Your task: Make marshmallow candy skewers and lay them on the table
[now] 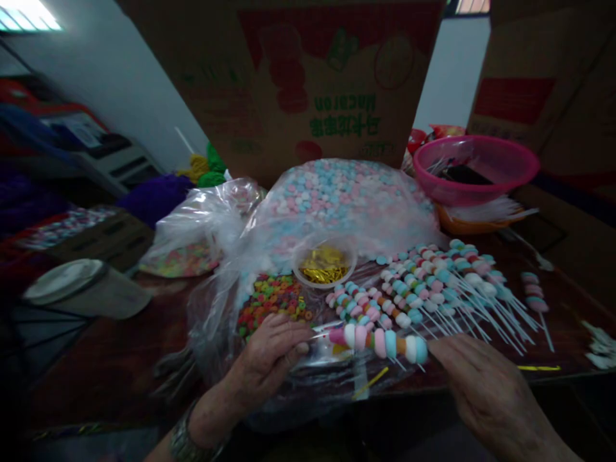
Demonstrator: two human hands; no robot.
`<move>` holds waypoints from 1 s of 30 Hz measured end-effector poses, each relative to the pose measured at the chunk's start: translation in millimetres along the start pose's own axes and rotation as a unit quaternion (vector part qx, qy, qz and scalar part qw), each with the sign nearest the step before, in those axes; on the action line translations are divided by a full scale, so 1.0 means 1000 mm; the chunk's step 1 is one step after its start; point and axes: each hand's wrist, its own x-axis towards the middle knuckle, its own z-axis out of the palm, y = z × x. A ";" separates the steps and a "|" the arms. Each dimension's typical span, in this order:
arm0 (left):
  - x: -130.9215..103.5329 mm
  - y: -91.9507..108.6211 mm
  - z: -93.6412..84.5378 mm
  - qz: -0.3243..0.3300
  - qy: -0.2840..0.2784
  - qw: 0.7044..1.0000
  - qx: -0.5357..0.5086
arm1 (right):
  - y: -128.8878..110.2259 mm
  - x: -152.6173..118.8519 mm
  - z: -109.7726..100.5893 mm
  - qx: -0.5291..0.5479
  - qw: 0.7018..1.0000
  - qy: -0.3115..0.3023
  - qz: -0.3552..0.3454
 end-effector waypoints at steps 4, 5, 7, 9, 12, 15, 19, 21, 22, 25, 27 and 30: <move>-0.005 0.002 -0.001 -0.008 -0.017 1.000 0.022 | -0.007 0.000 0.007 0.037 0.999 -0.037 -0.001; -0.004 0.004 -0.001 -0.005 -0.026 0.999 0.028 | -0.010 0.002 0.008 0.043 0.998 -0.043 -0.003; -0.003 0.007 0.001 0.002 -0.050 0.998 0.035 | -0.016 0.008 0.010 0.055 0.997 -0.056 0.002; -0.001 0.010 0.004 0.005 -0.079 0.996 0.033 | -0.021 0.015 0.011 0.072 0.995 -0.071 0.012; 0.002 0.016 0.012 -0.016 -0.143 0.988 0.045 | -0.029 0.025 0.012 0.102 0.989 -0.104 0.016; 0.003 0.021 0.024 -0.087 -0.232 0.967 0.057 | -0.042 0.035 0.019 0.128 0.977 -0.169 -0.006; 0.003 0.026 0.036 -0.139 -0.269 0.952 -0.052 | -0.062 0.048 0.034 0.128 0.959 -0.251 -0.022; 0.003 0.027 0.034 -0.153 -0.261 0.947 -0.104 | -0.064 0.053 0.037 0.131 0.960 -0.247 -0.035; 0.003 0.027 0.032 -0.161 -0.253 0.946 -0.124 | -0.062 0.054 0.037 0.127 0.964 -0.228 -0.040; 0.003 0.026 0.025 -0.175 -0.236 0.942 -0.159 | -0.053 0.055 0.033 0.102 0.978 -0.178 -0.032; 0.004 0.026 0.026 -0.160 -0.247 0.946 -0.134 | -0.053 0.052 0.033 0.116 0.975 -0.188 -0.028; 0.005 0.029 0.038 -0.125 -0.300 0.945 -0.040 | -0.066 0.048 0.044 0.160 0.965 -0.207 -0.028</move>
